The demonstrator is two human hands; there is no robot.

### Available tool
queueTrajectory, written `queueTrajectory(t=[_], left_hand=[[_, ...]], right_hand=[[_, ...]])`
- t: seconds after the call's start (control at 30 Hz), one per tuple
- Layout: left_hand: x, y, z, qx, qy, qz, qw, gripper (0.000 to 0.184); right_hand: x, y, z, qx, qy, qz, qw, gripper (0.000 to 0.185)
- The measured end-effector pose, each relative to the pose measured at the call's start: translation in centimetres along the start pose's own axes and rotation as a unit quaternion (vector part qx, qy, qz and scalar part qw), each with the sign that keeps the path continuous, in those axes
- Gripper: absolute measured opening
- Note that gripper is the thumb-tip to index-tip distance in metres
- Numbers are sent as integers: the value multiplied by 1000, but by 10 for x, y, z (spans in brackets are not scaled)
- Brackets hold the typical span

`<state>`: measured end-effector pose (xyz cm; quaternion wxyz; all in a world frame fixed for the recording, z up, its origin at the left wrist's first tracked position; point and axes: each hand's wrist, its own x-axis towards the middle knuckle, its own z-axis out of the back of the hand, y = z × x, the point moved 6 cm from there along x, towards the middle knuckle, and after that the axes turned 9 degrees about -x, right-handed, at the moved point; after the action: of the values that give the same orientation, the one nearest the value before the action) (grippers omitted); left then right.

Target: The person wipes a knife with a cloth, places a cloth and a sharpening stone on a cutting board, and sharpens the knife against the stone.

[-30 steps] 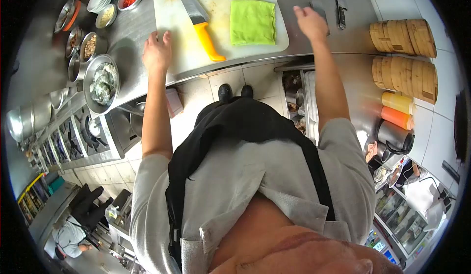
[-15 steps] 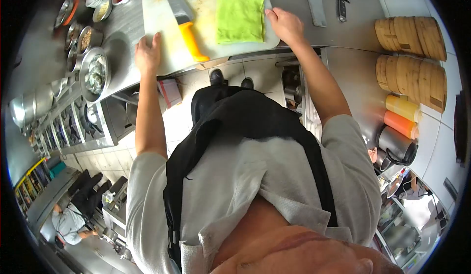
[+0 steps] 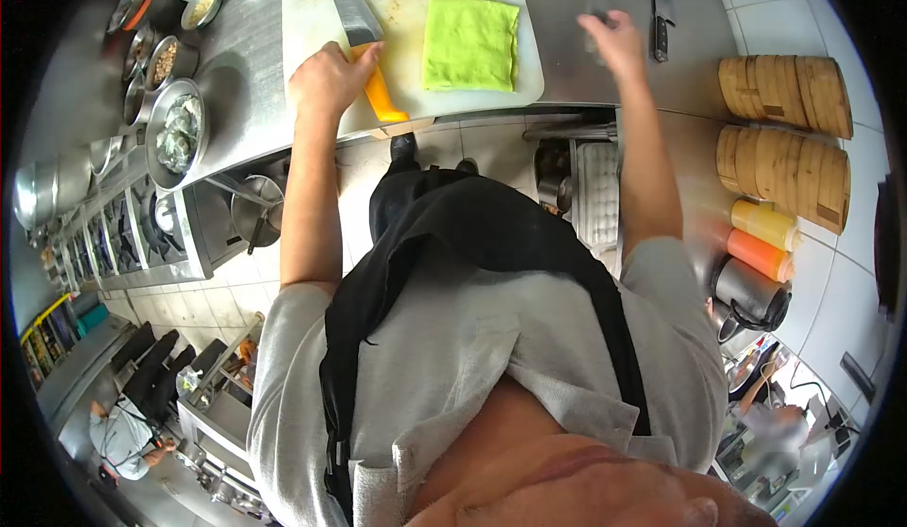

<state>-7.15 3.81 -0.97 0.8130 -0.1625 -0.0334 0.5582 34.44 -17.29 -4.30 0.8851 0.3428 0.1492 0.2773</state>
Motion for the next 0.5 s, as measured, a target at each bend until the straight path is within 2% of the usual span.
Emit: queueTrajectory(t=[0.03,0.07,0.1,0.13,0.17,0.23,0.27,0.33,0.37,0.4,0.43,0.47,0.5], left_hand=[[2,-1,-4,-2,0,4,1000,73],[4,-2,-9,-13,12,-1,1000,72],[5,-2,-13,-23,25,-6,999,71],[4,-2,-14,-21,27,-4,999,71],[5,-3,-14,-28,31,5,999,68],[6,-3,-14,-34,36,14,999,66],[5,-3,-15,-37,44,14,998,64],[9,5,-11,-38,40,16,998,62],[7,14,-13,-122,31,13,992,60],[3,21,-18,-203,29,9,979,59],[0,19,-20,-201,29,9,979,59],[-5,12,-21,-339,29,9,940,56],[-9,3,-21,-470,25,8,882,54]], right_hand=[[-28,36,-2,-39,-58,84,994,83],[-57,64,-11,-46,-50,127,990,84],[-86,92,-20,-73,-12,120,990,83],[-110,121,-27,-116,-15,175,978,82],[-119,133,-45,-173,-66,241,953,82],[-123,139,-89,-266,-29,248,931,80],[-125,136,-89,-265,-28,248,932,80],[-126,147,-92,-293,-40,312,903,79],[-126,154,-86,-289,-41,318,902,79],[-129,154,-75,-218,-3,306,927,78],[-132,160,-61,-145,31,292,945,77],[-137,167,-61,-128,169,231,950,77],[-141,162,-68,-125,168,233,950,77]])
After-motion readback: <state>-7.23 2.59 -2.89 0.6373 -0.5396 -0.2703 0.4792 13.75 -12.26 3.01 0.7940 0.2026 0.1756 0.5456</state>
